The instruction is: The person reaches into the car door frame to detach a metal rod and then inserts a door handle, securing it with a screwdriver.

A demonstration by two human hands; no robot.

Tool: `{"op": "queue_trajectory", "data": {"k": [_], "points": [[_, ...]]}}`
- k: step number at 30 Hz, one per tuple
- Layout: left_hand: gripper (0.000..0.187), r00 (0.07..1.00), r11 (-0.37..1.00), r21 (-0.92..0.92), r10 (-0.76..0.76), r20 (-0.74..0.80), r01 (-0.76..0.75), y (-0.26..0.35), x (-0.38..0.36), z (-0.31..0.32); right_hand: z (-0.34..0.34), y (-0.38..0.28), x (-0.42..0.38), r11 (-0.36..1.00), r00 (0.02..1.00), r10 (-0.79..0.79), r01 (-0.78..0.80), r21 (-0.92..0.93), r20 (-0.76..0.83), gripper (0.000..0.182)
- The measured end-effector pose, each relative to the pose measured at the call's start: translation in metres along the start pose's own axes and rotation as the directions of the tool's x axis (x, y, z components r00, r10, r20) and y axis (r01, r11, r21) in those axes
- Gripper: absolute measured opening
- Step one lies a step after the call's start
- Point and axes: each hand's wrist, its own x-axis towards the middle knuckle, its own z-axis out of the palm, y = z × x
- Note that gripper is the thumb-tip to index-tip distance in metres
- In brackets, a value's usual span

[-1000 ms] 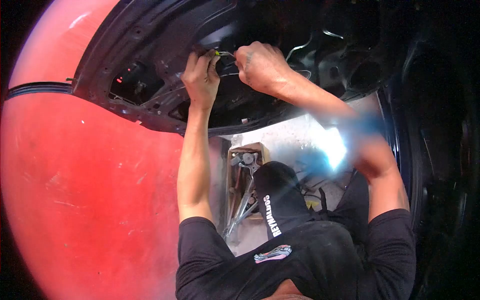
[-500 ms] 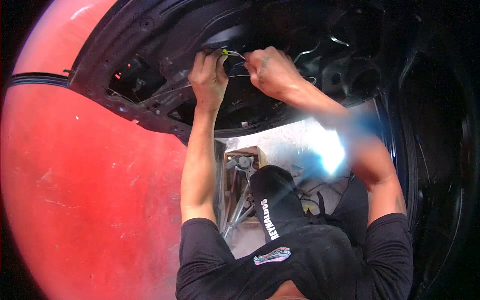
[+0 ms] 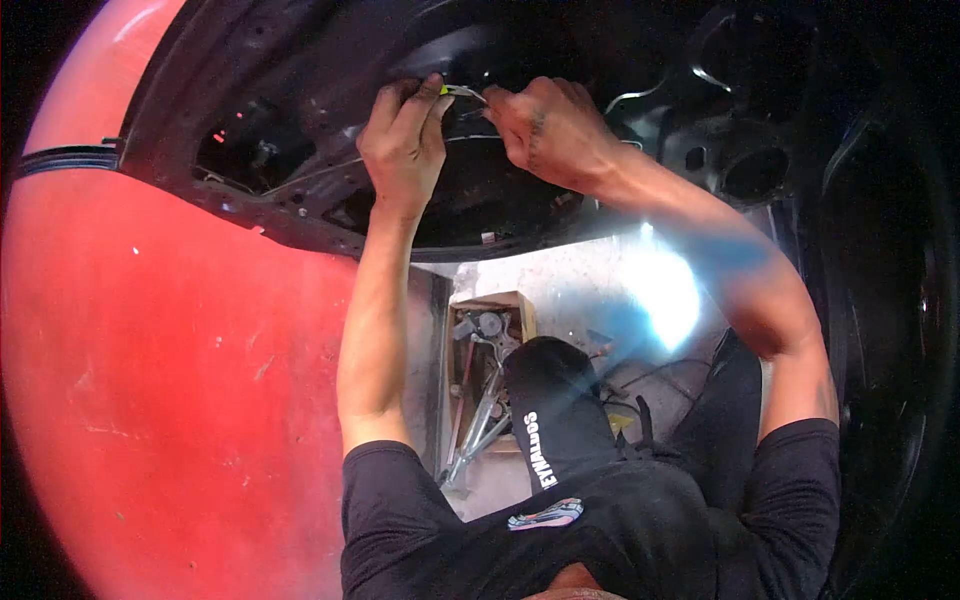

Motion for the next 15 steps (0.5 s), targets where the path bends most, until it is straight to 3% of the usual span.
{"op": "queue_trajectory", "data": {"k": [10, 14, 15], "points": [[0.022, 0.998, 0.999, -0.007, 0.054, 0.034, -0.054, 0.014, 0.004, -0.003, 0.009, 0.029, -0.009, 0.987, 0.985, -0.154, 0.151, -0.047, -0.077, 0.013], [0.022, 0.996, 0.999, 0.031, 0.04, 0.075, -0.043, 0.02, 0.006, -0.009, -0.002, 0.02, -0.009, 0.989, 0.986, -0.138, 0.132, -0.067, -0.096, 0.013], [0.022, 0.995, 0.998, 0.048, 0.041, 0.085, -0.045, 0.023, 0.006, -0.009, -0.007, 0.012, -0.011, 0.996, 0.997, -0.063, 0.059, -0.065, -0.052, 0.012]]}}
